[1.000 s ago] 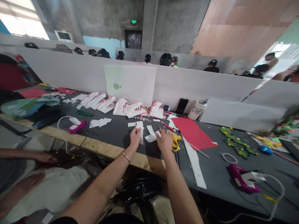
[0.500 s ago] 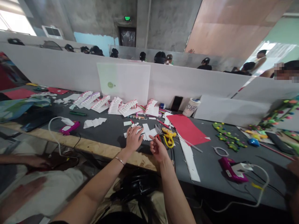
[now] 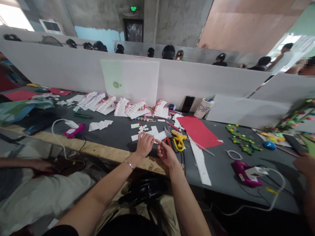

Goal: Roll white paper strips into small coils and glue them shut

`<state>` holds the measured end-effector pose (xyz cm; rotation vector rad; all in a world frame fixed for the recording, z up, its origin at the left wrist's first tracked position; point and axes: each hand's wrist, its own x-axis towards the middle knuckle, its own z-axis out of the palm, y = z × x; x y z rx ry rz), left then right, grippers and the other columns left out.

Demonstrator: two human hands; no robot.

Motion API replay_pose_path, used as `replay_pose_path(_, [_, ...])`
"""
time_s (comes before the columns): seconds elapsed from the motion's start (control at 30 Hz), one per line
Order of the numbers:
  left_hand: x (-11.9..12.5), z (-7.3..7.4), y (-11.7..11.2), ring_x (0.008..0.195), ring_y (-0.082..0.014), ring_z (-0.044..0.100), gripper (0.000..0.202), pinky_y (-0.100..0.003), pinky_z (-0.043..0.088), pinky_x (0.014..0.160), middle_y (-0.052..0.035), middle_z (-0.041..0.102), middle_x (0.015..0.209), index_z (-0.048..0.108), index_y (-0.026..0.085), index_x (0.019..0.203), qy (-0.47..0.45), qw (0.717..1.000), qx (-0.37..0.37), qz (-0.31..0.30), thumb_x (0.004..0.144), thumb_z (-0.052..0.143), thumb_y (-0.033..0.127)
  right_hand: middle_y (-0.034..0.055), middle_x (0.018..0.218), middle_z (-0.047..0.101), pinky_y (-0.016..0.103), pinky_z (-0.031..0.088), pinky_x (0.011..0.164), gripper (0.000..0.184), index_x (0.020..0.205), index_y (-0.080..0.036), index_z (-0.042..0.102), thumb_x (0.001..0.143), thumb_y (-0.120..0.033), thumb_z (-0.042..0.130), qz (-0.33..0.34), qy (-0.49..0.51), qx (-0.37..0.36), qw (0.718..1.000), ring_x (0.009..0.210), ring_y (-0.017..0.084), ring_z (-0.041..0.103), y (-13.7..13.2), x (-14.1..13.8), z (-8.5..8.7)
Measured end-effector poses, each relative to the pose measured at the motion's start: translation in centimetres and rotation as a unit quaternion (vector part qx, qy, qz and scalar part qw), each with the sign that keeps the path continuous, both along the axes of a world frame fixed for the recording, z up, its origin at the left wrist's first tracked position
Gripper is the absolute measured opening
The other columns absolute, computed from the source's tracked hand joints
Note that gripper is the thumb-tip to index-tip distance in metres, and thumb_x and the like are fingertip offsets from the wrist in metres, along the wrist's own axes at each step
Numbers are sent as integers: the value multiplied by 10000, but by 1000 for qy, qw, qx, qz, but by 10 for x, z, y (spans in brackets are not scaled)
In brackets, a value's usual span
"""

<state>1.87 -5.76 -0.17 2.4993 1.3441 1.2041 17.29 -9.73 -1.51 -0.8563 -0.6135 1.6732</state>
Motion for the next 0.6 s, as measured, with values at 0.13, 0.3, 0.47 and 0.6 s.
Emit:
replay_pose_path(0.13, [-3, -4, 5, 963, -224, 572, 182, -460, 348, 1037, -81, 660, 909, 614, 193, 840, -97, 994, -35, 38, 944, 465, 187, -42, 599, 501, 178, 275, 373, 311, 983, -192, 684, 749, -397, 703, 0, -1, 8, 1000, 477, 79, 406, -1, -1, 2])
replay_pose_path(0.3, [-5, -10, 11, 922, -192, 595, 138, -321, 472, 860, -60, 670, 891, 639, 197, 855, -122, 990, -64, -24, 931, 526, 213, -41, 609, 530, 165, 270, 374, 306, 948, -189, 693, 714, -380, 740, -6, -4, 7, 1000, 481, 66, 412, -1, -2, 2])
replay_pose_path(0.47, [-3, -10, 10, 902, -181, 606, 117, -308, 485, 846, -50, 676, 874, 665, 203, 871, -117, 987, -87, -71, 917, 560, 226, -29, 608, 564, 152, 279, 375, 317, 940, -168, 709, 691, -353, 773, -10, -15, 8, 1000, 481, 59, 429, 0, -3, 1])
replay_pose_path(0.6, [-3, -8, 9, 857, -178, 592, 133, -293, 482, 815, -41, 652, 830, 631, 199, 801, -89, 988, -95, -81, 913, 562, 220, -16, 612, 582, 152, 284, 374, 309, 933, -148, 717, 690, -328, 785, -9, -15, 13, 1000, 487, 60, 445, -3, -5, 2])
